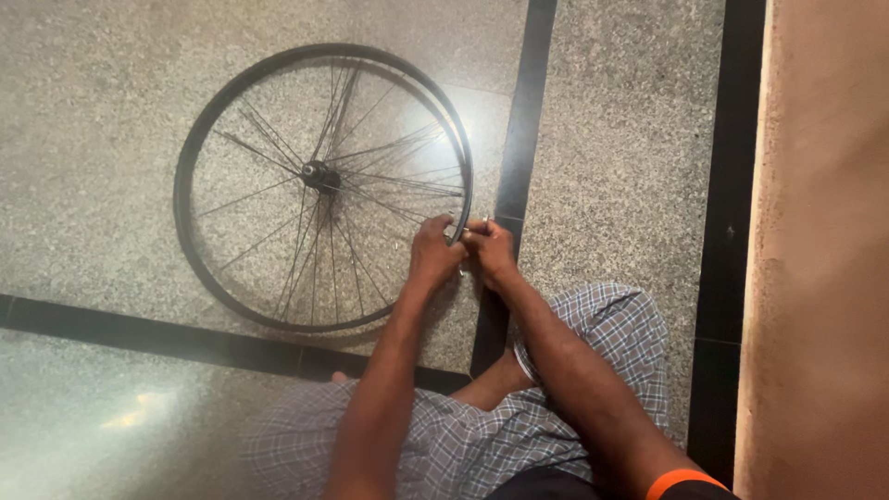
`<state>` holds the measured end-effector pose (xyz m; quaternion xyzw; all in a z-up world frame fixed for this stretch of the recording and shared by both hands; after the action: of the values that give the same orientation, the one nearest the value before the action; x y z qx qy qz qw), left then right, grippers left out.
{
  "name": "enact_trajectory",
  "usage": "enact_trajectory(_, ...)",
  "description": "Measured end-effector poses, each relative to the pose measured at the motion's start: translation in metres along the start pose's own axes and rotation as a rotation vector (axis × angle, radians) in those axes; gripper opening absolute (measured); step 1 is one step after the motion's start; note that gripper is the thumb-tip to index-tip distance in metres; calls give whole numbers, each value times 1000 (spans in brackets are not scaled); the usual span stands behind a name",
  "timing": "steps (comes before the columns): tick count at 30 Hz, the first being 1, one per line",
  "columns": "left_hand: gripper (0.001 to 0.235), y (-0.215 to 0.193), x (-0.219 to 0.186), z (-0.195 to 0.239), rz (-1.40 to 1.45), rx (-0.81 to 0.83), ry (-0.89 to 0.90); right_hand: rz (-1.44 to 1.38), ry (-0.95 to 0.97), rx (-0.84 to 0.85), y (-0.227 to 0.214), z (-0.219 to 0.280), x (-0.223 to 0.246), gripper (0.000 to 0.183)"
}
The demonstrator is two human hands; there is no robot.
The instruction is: The person sits on the floor and uses a spoke wrench to tighten the nipples on a bicycle wheel. They work systematically around the rim, adjusting the tension of the spokes to true the wheel.
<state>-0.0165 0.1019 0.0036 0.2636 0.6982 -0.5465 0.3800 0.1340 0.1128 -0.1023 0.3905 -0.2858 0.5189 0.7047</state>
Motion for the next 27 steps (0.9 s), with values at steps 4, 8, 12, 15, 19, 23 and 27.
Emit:
enact_trajectory(4,54,4,3,0,-25,31,-48,-56,71,-7,0,4,0,16)
enact_trajectory(8,58,7,9,2,-12,81,-103,23,69,-5,3,7,-1,28)
enact_trajectory(12,56,3,4,2,-5,38,-46,-89,21,3,3,6,3,12)
enact_trajectory(15,61,5,6,-1,7,65,-61,-108,50,2,3,3,2,9)
enact_trajectory(19,58,5,8,1,-7,49,-47,42,24,5,4,7,1,22)
enact_trajectory(23,56,6,9,2,0,31,-46,-165,112,-20,6,11,0,12)
enact_trajectory(27,57,11,14,1,-27,69,-90,67,24,-68,2,10,8,26)
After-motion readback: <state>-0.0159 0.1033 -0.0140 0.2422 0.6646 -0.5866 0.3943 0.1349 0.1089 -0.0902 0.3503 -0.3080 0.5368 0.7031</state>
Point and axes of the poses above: each hand's wrist, its own z-axis away from the middle knuckle, its own y-axis out of the palm, x = y × z, the point moved 10 cm from there along -z, towards the middle knuckle, and after that the axes turned 6 degrees about -x, right-handed, at the moved point
